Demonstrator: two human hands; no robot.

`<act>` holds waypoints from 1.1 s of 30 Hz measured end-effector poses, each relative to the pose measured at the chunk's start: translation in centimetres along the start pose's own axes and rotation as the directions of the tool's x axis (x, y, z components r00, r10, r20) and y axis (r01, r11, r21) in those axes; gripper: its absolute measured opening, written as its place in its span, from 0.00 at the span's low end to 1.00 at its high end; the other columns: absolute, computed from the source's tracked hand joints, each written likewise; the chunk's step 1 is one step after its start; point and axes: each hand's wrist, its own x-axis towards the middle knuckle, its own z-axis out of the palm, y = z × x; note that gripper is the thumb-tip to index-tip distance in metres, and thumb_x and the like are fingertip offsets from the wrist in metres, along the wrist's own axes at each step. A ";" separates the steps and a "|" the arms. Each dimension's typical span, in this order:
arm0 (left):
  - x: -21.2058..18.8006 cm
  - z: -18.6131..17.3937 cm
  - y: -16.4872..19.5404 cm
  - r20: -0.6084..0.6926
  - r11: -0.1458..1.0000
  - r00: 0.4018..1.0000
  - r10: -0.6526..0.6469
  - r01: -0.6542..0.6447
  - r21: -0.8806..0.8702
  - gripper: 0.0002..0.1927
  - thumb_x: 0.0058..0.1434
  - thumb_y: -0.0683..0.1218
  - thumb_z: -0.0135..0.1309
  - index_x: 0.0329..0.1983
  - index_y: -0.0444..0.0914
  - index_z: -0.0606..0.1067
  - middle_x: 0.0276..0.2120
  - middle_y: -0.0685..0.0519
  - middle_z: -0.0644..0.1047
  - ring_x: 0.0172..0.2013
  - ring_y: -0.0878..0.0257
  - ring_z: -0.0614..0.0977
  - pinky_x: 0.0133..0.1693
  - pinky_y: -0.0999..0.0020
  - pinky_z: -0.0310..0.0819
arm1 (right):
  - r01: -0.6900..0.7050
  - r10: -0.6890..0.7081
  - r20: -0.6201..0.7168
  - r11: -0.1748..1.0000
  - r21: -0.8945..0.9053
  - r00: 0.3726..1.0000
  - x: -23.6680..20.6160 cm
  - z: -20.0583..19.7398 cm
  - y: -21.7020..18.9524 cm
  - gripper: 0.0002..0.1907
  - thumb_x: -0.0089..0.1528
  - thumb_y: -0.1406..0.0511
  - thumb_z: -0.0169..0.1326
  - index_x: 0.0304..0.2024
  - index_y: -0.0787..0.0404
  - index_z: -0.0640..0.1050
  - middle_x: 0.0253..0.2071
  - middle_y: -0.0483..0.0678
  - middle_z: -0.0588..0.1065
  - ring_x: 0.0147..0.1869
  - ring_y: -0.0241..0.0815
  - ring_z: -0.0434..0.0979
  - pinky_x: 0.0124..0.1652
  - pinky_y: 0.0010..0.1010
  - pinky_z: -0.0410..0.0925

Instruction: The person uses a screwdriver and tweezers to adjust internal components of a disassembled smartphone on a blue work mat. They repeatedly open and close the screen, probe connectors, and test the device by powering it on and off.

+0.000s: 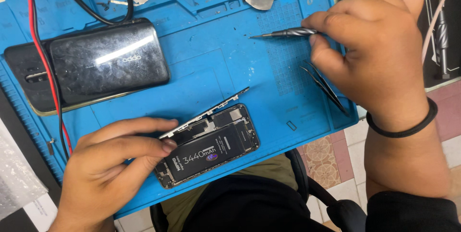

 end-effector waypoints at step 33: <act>0.5 0.6 0.3 -0.066 0.984 0.983 0.173 -0.175 -0.025 0.09 0.59 0.45 0.67 0.42 0.40 0.83 0.42 0.50 0.84 0.44 0.60 0.88 0.44 0.71 0.84 | -0.557 0.319 0.545 -0.062 0.828 0.775 -4.2 2.8 -10.1 0.11 0.63 0.74 0.52 0.46 0.75 0.79 0.43 0.53 0.77 0.47 0.42 0.75 0.47 0.30 0.67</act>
